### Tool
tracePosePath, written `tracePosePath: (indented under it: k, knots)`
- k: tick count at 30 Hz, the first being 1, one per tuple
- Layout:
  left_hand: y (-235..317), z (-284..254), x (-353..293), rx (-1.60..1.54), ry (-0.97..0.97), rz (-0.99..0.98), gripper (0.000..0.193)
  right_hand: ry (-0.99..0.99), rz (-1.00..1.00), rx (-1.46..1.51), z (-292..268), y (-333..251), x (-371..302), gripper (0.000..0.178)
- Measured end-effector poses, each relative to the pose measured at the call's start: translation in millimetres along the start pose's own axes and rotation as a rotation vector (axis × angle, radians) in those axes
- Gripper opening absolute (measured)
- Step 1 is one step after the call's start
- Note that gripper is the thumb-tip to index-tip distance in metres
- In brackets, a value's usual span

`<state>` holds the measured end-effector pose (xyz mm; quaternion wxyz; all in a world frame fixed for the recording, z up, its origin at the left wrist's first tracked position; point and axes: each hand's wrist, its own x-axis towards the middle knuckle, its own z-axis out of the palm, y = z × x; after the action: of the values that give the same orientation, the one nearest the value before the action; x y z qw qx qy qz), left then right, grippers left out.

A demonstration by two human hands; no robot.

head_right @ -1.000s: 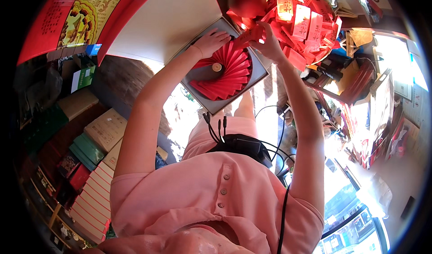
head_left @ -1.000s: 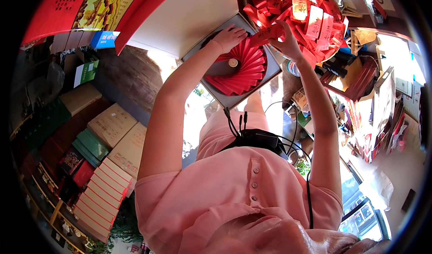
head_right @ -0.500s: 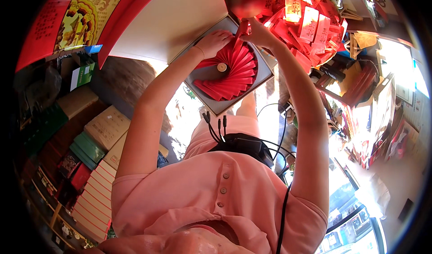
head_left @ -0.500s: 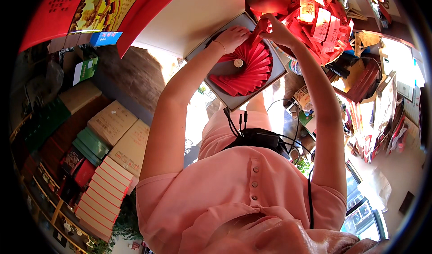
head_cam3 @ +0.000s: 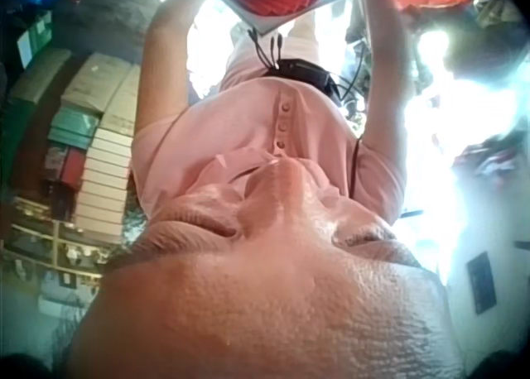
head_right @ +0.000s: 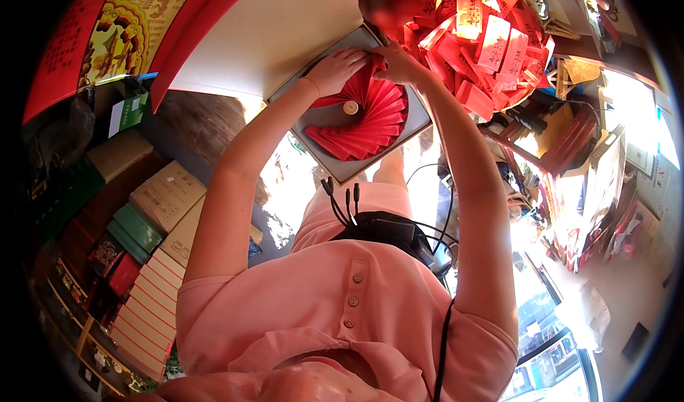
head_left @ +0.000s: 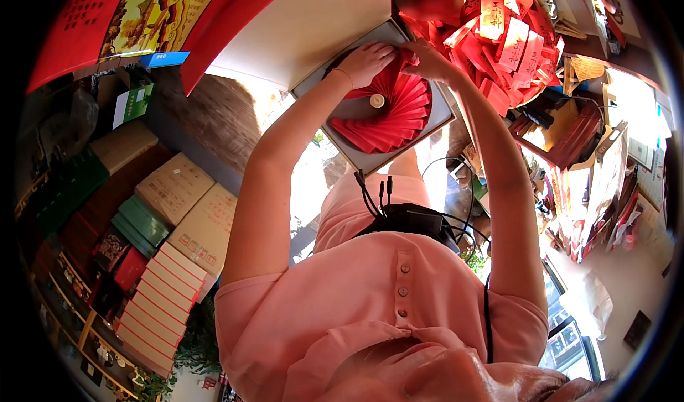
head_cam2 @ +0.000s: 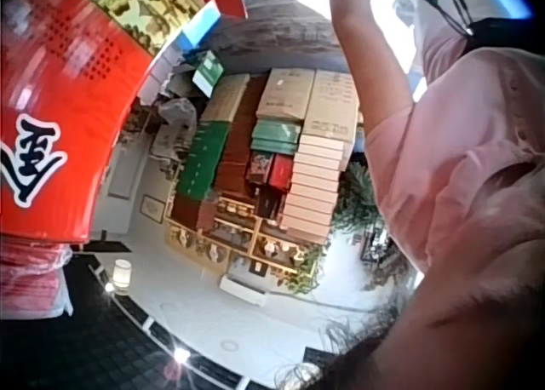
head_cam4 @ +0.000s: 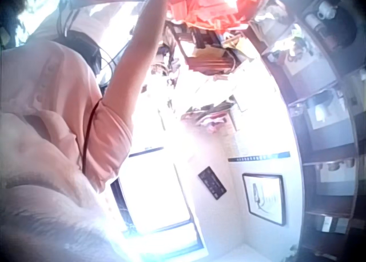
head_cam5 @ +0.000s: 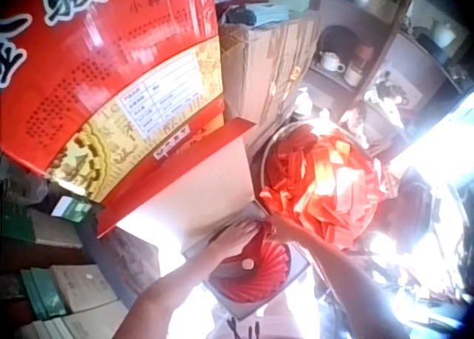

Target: The person opens a red gift box and takes individual red packets from a large basket, placing them one by one into the box in a circular arrangement by hand.

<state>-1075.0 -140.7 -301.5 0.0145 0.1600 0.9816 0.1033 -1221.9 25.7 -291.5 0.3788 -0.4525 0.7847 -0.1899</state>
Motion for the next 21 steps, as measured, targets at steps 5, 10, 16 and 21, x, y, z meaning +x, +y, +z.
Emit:
tracePosePath:
  k: [5, 10, 16, 21]
  knots:
    - [2, 0, 0, -0.014, -0.007, -0.025, 0.052, 0.035, 0.063, 0.026, 2, -6, -2, 0.072]
    - [5, -4, -4, -0.038, -0.026, -0.050, 0.052, 0.228, -0.107, 0.239, -6, -17, -19, 0.054]
    - [4, 0, -4, -0.036, -0.021, -0.052, 0.053, 0.186, -0.082, 0.242, -3, -16, -25, 0.042]
    - [3, 3, -3, -0.034, -0.024, -0.049, 0.054, 0.326, -0.104, -0.117, 7, -18, -23, 0.041]
